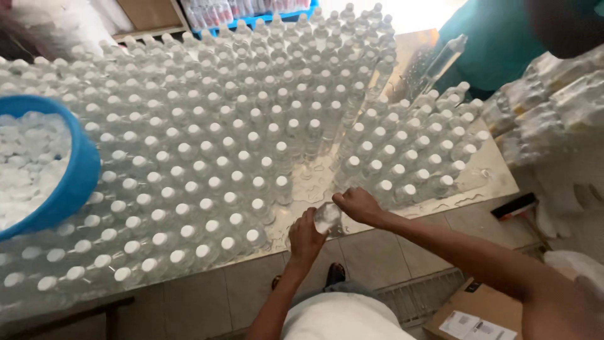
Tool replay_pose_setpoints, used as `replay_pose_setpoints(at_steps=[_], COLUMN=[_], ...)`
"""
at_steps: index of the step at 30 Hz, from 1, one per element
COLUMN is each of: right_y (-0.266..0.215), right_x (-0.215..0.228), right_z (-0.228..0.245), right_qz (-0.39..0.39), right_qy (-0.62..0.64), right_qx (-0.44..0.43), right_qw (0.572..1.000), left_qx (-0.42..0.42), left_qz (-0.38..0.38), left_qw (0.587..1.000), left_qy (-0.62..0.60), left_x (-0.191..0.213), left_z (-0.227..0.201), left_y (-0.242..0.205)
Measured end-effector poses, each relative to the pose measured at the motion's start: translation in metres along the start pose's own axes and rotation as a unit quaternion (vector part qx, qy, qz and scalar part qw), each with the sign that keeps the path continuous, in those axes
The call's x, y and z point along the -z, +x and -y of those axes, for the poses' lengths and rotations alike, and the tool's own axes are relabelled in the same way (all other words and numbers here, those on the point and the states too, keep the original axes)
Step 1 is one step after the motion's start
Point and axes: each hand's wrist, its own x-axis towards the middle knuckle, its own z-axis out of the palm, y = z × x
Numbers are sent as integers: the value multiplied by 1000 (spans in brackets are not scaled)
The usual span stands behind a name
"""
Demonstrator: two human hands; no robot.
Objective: The person repeatedly picks up small clear plastic bottles from a table, places a white cap on each bottle, and screws it on by hand. The capped bottles are then placed back on the table among many others. A blue bowl of caps is visible nearby.
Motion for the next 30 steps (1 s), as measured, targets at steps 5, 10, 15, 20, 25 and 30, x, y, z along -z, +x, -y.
replay_pose_setpoints(at_steps=[5,10,15,20,25,30], right_y=[-34,-59,-49,8,-8,-36], right_x=[29,27,10,-29,-17,-20], right_z=[21,18,-2,-49,-18,73], right_qz=[20,-171,-3,-44,5,-15], right_qy=[-300,-336,-199,11,6,-322], right_qx=[180,567,156,-80,-46,121], right_qw=[936,733,968,996,999,939], left_qx=[-24,-128,-19,-67,-60,18], left_qz=[31,184,209,-24,-93,-146], left_qw=[998,959,972,989,985,983], left_qy=[-40,-171,-111,126,129,-113], left_x=[0,80,44,-44,-64,-29], left_z=[-2,-32,-26,25,23,16], left_y=[-2,-20,-20,8,-9,-8])
